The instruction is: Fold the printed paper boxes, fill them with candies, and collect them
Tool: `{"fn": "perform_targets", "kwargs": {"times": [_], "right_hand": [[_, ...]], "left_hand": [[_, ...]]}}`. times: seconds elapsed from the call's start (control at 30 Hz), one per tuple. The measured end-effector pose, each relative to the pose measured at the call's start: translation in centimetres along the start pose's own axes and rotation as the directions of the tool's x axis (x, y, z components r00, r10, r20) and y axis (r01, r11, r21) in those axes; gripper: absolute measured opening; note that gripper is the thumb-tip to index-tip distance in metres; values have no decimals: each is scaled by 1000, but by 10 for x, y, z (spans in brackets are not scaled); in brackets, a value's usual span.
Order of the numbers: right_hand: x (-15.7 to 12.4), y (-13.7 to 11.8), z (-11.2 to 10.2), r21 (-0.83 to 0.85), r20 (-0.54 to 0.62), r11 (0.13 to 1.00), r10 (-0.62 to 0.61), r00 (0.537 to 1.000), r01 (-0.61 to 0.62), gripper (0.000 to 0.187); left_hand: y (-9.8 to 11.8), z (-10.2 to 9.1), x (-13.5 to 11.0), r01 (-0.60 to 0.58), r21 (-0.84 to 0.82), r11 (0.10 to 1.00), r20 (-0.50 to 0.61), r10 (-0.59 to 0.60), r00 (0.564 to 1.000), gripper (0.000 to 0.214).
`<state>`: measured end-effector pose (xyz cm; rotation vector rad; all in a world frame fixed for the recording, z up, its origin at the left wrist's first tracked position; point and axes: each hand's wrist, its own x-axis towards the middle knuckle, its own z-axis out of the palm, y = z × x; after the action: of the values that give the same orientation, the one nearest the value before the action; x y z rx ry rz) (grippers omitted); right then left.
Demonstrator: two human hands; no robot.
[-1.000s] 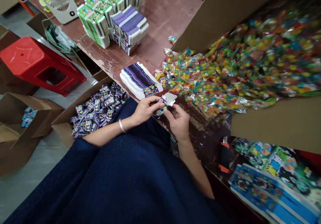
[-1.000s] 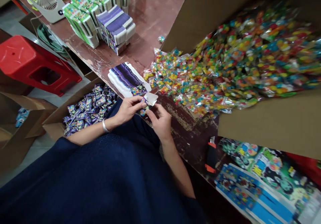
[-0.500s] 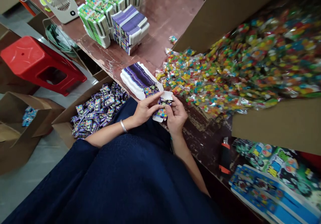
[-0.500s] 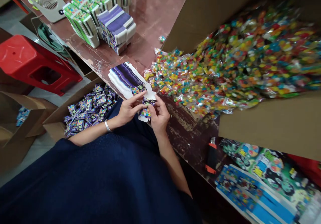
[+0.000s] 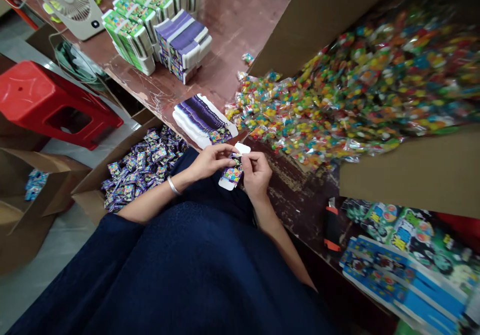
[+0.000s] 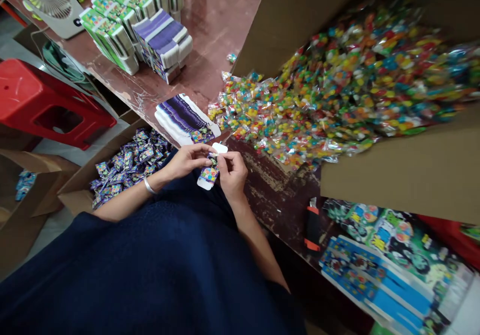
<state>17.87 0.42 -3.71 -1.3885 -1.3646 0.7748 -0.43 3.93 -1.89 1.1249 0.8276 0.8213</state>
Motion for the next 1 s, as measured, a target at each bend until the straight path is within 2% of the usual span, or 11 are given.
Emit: {"fn": "perform_targets", "kwargs": {"times": [0.07, 0.17, 0.23, 0.37, 0.47, 0.6, 0.7, 0.8, 0.87, 1.0], "right_hand": [[3, -4, 0, 7, -7, 999, -35, 999, 35, 22], [8, -11, 3, 182, -33, 983, 10, 999, -4, 21], [12, -15, 3, 276, -29, 960, 47, 998, -37, 28], [21, -20, -5, 271, 119, 958, 64, 991, -94, 30], [28, -19, -13, 254, 233, 941, 163, 959, -222, 26], [38, -15, -20, 261, 258, 922, 220, 941, -287, 24], [41, -16, -22, 237, 251, 936, 198, 948, -258, 24], [36, -22, -23, 145, 200, 982, 89, 976, -119, 25], [29, -25, -23, 109, 181, 993, 17, 983, -37, 23], [11, -23, -18, 77, 182, 997, -14, 983, 0, 16]], "left_hand": [[1, 3, 1, -24, -4, 1000, -40, 24, 999, 36], [1, 9, 1, -49, -8, 999, -150, 47, 988, 39], [1, 12, 0, -44, 5, 999, -178, 44, 983, 41], [4, 13, -2, -81, 68, 994, -168, 92, 982, 39], [8, 11, -5, -110, 117, 987, -159, 128, 979, 37], [10, 11, -7, -116, 127, 985, -124, 132, 983, 38], [10, 12, -7, -94, 99, 991, -101, 104, 989, 43], [9, 12, -8, -83, 71, 994, -88, 89, 992, 45], [8, 11, -8, -89, 51, 995, -88, 93, 992, 42], [4, 12, -9, -67, 22, 998, -93, 69, 993, 31]]}}
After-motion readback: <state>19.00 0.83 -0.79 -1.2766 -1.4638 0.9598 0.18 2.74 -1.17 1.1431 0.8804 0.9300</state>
